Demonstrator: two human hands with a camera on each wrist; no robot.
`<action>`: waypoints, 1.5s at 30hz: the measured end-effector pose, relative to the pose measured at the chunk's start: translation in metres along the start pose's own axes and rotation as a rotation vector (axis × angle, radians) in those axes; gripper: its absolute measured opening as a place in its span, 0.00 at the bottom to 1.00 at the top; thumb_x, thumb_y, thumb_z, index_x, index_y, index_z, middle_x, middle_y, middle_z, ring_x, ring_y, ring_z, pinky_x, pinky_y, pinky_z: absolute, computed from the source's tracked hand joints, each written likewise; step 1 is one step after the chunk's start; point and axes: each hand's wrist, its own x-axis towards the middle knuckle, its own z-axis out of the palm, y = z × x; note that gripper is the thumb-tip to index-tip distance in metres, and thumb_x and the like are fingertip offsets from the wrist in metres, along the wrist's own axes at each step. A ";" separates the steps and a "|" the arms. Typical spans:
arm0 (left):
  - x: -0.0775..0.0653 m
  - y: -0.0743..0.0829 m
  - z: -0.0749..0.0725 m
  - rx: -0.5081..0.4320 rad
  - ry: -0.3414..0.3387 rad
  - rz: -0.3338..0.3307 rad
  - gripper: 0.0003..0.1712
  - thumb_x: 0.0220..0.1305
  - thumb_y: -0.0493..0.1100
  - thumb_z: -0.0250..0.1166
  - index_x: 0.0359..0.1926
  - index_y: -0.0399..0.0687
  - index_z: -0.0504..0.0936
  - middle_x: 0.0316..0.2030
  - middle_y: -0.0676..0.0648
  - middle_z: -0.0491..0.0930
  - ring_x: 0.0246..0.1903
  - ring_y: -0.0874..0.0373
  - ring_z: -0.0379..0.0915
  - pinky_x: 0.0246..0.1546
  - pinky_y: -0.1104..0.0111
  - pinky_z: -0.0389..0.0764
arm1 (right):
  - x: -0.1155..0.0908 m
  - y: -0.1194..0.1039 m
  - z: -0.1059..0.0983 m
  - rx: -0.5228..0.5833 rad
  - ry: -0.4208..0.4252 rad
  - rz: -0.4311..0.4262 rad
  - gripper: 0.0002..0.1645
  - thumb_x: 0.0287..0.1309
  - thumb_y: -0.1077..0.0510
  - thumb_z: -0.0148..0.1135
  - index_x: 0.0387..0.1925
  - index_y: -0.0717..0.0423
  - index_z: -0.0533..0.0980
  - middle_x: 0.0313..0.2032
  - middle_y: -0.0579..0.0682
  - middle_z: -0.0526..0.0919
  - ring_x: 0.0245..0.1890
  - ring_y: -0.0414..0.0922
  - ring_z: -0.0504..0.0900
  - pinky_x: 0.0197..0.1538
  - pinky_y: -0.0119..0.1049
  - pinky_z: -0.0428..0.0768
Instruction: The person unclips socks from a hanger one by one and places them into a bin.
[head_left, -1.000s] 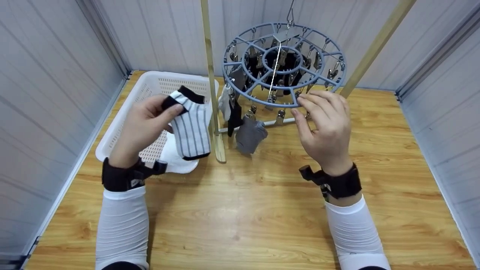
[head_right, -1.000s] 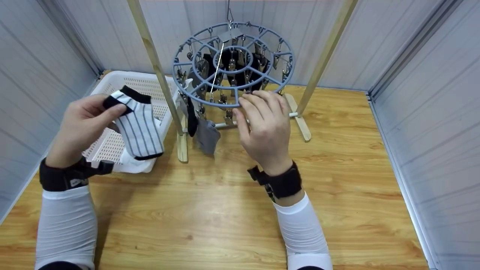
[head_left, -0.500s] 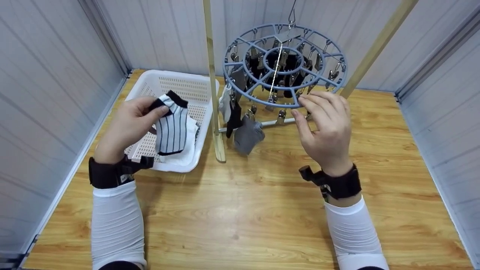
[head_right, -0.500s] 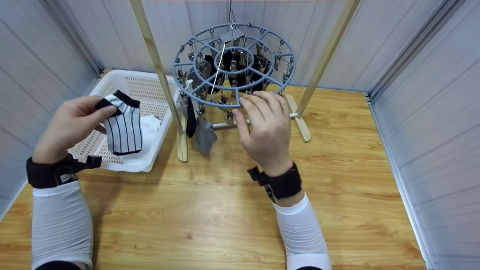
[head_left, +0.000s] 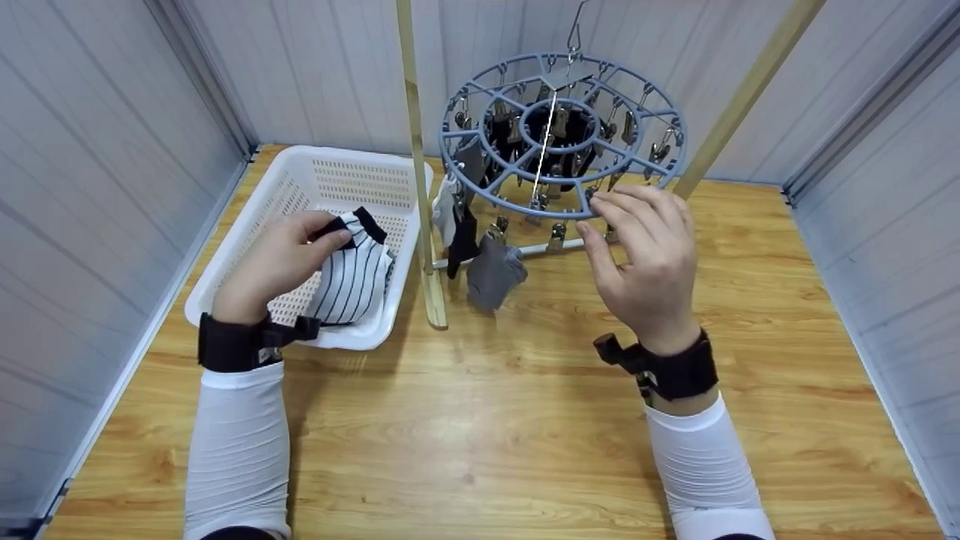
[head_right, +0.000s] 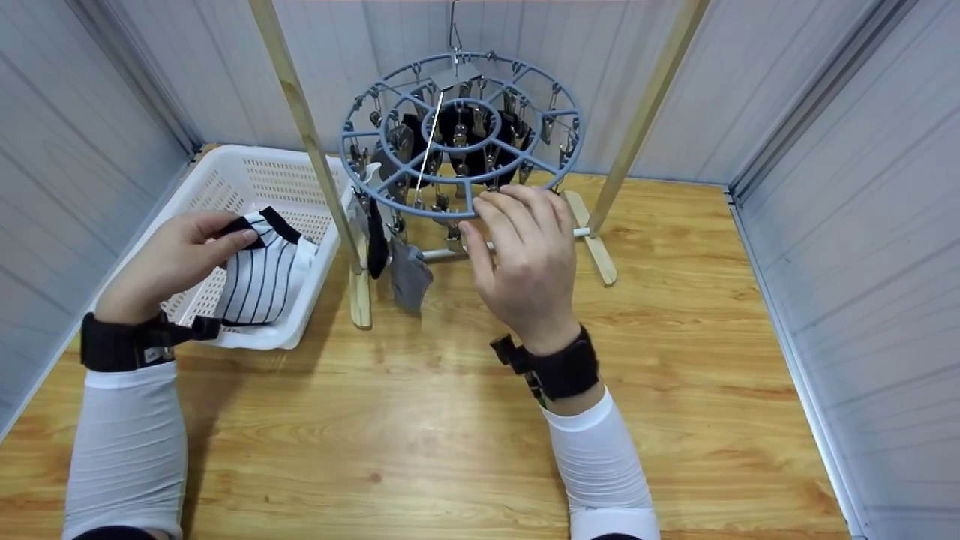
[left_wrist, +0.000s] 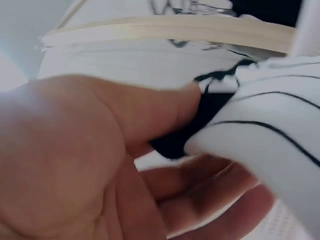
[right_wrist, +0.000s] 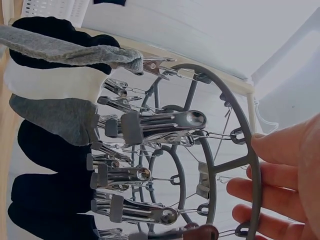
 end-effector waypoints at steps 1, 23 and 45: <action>0.001 -0.001 0.002 0.034 0.014 0.003 0.17 0.86 0.49 0.62 0.40 0.42 0.83 0.36 0.44 0.77 0.38 0.50 0.73 0.39 0.58 0.74 | 0.000 0.000 0.000 0.004 0.003 0.003 0.14 0.71 0.56 0.76 0.49 0.62 0.91 0.50 0.57 0.94 0.56 0.60 0.87 0.67 0.55 0.76; 0.013 -0.009 0.011 0.004 0.020 -0.059 0.15 0.87 0.40 0.57 0.57 0.33 0.84 0.50 0.35 0.84 0.50 0.42 0.79 0.55 0.47 0.77 | 0.000 -0.001 0.002 0.013 -0.005 0.013 0.14 0.70 0.57 0.76 0.50 0.62 0.91 0.50 0.58 0.93 0.56 0.61 0.86 0.68 0.56 0.75; 0.007 0.010 0.007 0.000 -0.012 -0.129 0.28 0.86 0.49 0.59 0.71 0.30 0.78 0.65 0.31 0.82 0.65 0.36 0.78 0.71 0.40 0.74 | 0.001 0.003 -0.001 0.002 -0.004 0.023 0.15 0.71 0.56 0.76 0.50 0.62 0.91 0.50 0.58 0.93 0.56 0.61 0.87 0.68 0.56 0.76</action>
